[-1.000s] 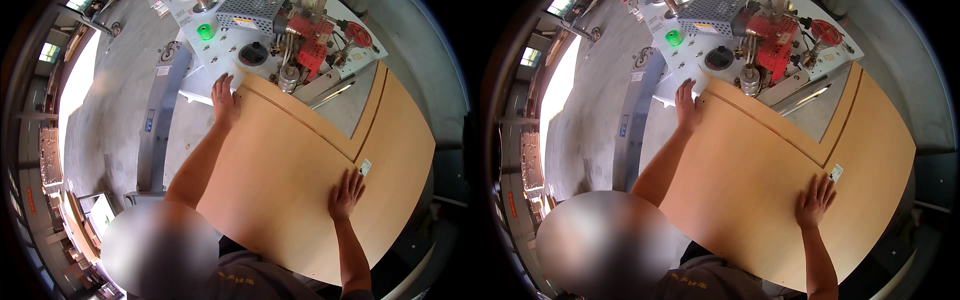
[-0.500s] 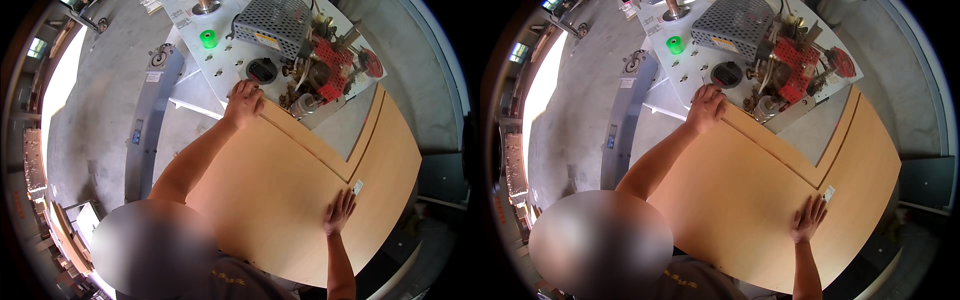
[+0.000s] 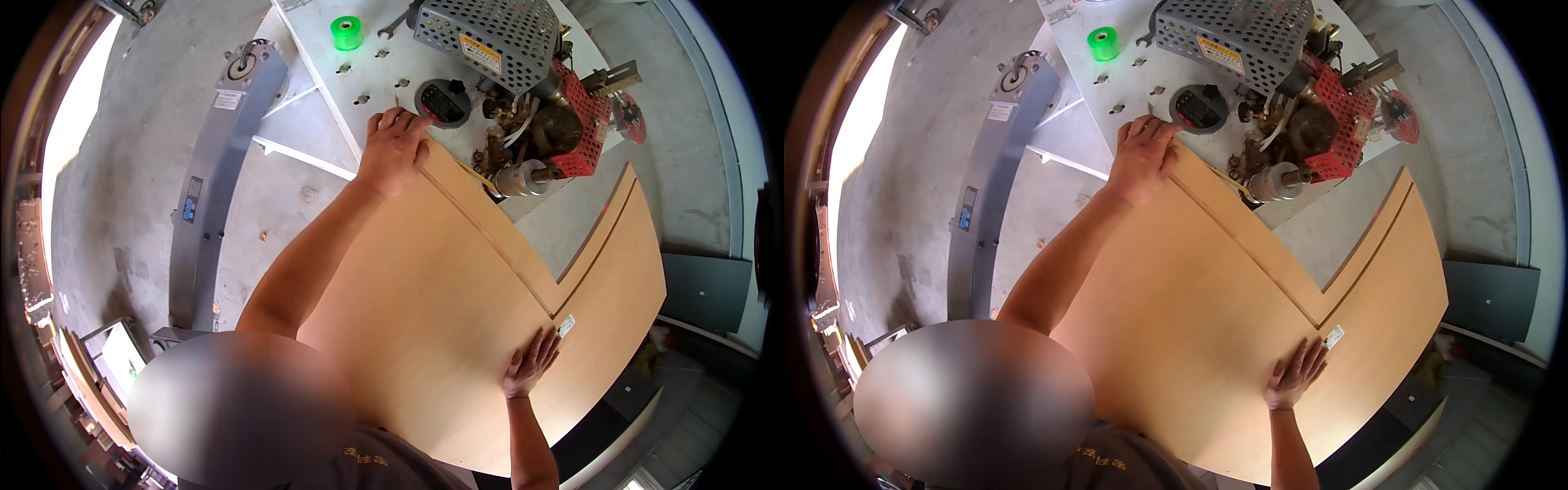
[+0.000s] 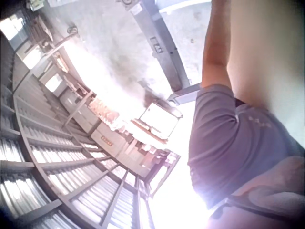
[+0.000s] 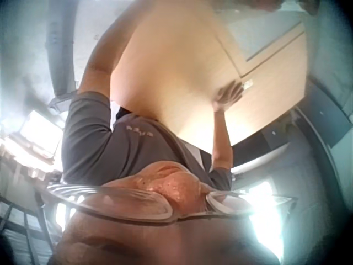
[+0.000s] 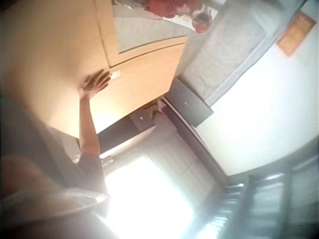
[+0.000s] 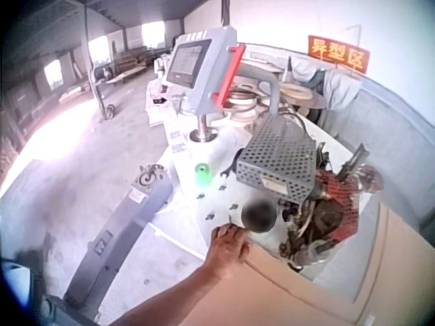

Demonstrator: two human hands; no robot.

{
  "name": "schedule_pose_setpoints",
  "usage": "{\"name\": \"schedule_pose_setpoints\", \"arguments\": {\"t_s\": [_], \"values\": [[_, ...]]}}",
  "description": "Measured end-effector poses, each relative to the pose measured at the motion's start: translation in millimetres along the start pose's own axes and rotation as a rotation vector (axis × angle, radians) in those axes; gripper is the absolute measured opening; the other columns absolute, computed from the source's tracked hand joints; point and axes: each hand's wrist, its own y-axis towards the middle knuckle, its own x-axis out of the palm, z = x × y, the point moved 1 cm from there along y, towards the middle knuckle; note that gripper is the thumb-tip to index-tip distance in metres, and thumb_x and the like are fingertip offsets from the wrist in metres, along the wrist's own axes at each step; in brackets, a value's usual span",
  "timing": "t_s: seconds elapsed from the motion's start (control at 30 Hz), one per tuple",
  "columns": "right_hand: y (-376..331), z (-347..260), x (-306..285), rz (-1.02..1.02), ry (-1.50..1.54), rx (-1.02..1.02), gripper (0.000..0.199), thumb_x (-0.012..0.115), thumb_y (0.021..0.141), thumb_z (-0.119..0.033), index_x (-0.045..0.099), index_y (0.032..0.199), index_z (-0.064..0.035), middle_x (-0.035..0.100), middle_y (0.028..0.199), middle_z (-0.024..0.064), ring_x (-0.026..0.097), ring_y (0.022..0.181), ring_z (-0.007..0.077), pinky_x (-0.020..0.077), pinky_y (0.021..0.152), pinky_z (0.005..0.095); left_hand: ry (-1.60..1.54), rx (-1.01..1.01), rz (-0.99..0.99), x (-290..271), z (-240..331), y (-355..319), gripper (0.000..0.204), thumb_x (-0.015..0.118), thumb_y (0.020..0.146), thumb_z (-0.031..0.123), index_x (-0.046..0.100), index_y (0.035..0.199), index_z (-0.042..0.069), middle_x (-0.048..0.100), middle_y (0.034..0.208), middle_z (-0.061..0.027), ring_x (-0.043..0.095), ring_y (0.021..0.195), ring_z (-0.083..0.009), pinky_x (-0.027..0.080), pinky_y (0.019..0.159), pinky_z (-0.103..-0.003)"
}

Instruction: The person operates a KENI edge banding machine to apply a thin strip of wood veneer to the edge of a large, L-shaped particle board. They feed the board through the machine, adjust the settings, and manually press the veneer to ensure adhesion.

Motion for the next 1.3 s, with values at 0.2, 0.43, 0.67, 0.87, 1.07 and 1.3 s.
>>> {"name": "schedule_pose_setpoints", "arguments": {"t_s": [0.2, 0.43, 0.67, 0.87, 1.07, 1.3], "values": [[-12, -13, 7, -0.02, -0.002, 0.014, 0.071, 0.03, 0.103, -0.052, 0.023, 0.159, -0.0084, 0.018, 0.163, 0.0263, 0.013, 0.15, 0.0497, 0.0077, 0.118, 0.0637, -0.079, -0.156, 0.088, -6, -16, -6, 0.026, 0.062, 0.081, 0.004, 0.067, 0.106, 0.011, 0.063, 0.106, -0.0038, 0.053, 0.109, -0.0281, 0.04, 0.096, -0.043], [-22, -21, 9, -0.041, -0.006, 0.026, 0.071, 0.031, 0.103, -0.052, 0.024, 0.158, -0.0062, 0.019, 0.162, 0.0268, 0.013, 0.149, 0.0497, 0.0085, 0.118, 0.0643, -0.002, -0.338, 0.171, -20, -43, -19, 0.02, 0.066, 0.079, 0.007, 0.072, 0.096, 0.013, 0.068, 0.098, -0.0011, 0.056, 0.105, -0.0265, 0.042, 0.091, -0.042], [-26, -26, 11, -0.022, -0.022, 0.019, 0.07, 0.032, 0.103, -0.049, 0.026, 0.157, -0.0055, 0.019, 0.162, 0.0264, 0.014, 0.149, 0.0496, 0.0089, 0.117, 0.0642, -0.006, -0.493, 0.058, -24, -57, -27, 0.015, 0.064, 0.08, 0.013, 0.07, 0.094, 0.014, 0.068, 0.1, -0.0013, 0.056, 0.106, -0.027, 0.041, 0.094, -0.044], [-5, -26, 16, -0.031, 0.028, 0.004, 0.069, 0.037, 0.102, -0.044, 0.026, 0.157, -0.0039, 0.018, 0.163, 0.0255, 0.012, 0.15, 0.0487, 0.0074, 0.118, 0.0629, 0.118, -0.357, 0.092, -15, -61, -18, 0.017, 0.063, 0.08, 0.014, 0.068, 0.096, 0.015, 0.067, 0.101, 0.0004, 0.056, 0.111, -0.0279, 0.041, 0.094, -0.046], [-9, -23, 12, -0.044, -0.001, -0.031, 0.068, 0.037, 0.101, -0.041, 0.026, 0.157, -0.0035, 0.017, 0.163, 0.0253, 0.011, 0.15, 0.0481, 0.0066, 0.119, 0.0624, -0.013, -0.494, 0.17, -23, -73, -28, 0.016, 0.063, 0.083, 0.013, 0.069, 0.098, 0.016, 0.069, 0.099, -0.0001, 0.058, 0.107, -0.0263, 0.041, 0.094, -0.045], [-17, -22, 7, -0.041, -0.005, -0.076, 0.069, 0.04, 0.1, -0.041, 0.027, 0.157, -0.0035, 0.018, 0.163, 0.0257, 0.012, 0.15, 0.0481, 0.0065, 0.119, 0.062, 0.054, -0.461, 0.106, -39, -65, -55, 0.013, 0.064, 0.083, 0.015, 0.071, 0.093, 0.01, 0.067, 0.101, -0.0026, 0.055, 0.112, -0.0255, 0.039, 0.094, -0.046]]}}
